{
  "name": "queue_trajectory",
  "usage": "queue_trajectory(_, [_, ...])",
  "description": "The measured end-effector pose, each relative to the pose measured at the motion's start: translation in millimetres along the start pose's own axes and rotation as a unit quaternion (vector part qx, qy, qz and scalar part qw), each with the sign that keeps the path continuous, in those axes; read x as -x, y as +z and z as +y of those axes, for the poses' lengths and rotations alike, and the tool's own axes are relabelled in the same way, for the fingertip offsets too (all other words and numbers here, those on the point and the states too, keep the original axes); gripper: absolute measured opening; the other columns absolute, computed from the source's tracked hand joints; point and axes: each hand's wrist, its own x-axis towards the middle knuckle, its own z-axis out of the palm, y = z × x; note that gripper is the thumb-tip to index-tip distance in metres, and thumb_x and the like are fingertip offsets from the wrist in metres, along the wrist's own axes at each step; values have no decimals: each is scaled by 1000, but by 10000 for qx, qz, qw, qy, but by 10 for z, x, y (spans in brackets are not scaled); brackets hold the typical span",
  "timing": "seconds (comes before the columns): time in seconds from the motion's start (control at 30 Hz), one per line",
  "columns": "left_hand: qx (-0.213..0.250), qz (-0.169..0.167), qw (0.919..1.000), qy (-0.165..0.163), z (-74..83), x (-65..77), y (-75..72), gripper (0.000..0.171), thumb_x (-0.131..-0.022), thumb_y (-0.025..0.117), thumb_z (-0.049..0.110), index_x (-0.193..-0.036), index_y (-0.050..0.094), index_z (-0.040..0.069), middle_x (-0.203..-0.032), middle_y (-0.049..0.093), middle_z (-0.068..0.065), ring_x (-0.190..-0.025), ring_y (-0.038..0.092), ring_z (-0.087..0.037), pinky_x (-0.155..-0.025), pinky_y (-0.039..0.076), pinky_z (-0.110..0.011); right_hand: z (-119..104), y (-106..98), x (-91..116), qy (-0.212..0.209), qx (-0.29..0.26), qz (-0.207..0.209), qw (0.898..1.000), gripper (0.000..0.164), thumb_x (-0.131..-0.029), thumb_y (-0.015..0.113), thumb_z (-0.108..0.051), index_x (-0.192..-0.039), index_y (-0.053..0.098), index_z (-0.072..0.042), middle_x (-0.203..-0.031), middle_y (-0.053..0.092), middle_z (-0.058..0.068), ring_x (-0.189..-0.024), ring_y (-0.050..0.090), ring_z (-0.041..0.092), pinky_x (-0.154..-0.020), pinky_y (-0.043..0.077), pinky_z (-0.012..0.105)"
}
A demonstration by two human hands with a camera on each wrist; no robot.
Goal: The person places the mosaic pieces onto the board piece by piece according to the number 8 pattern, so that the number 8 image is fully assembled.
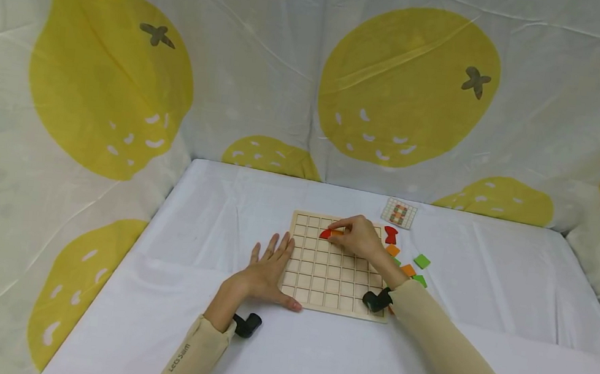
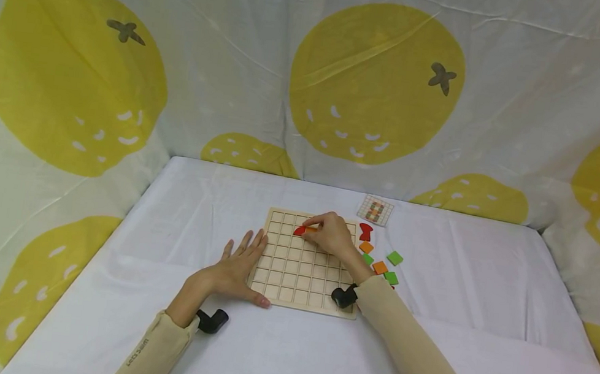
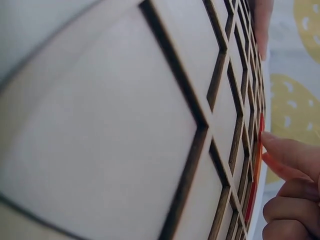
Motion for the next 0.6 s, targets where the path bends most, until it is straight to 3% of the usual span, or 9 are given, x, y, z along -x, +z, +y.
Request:
queue_trajectory(0.37, [-2,-12,10000,-28,20,3,-8,144,-71,88,63,-166,-2,3,-174,-12,-14,-162,-15,-36,-126,-5,-68,26,-31,37,156,-41,17,9999,25,-90,82,-20,-112,82,-10,-55,50,-3,-51,38,11,-51,29,22])
queue_trajectory(0.6, [-20,-5,10000,-26,15,4,-7,144,-71,88,64,-166,-3,3,-174,-14,-14,-162,-15,-36,-126,-5,-68,94,-182,206,354,-239,80,9991,28,-90,82,-25,-114,81,-11,-59,46,-2,-56,35,15,-54,28,25])
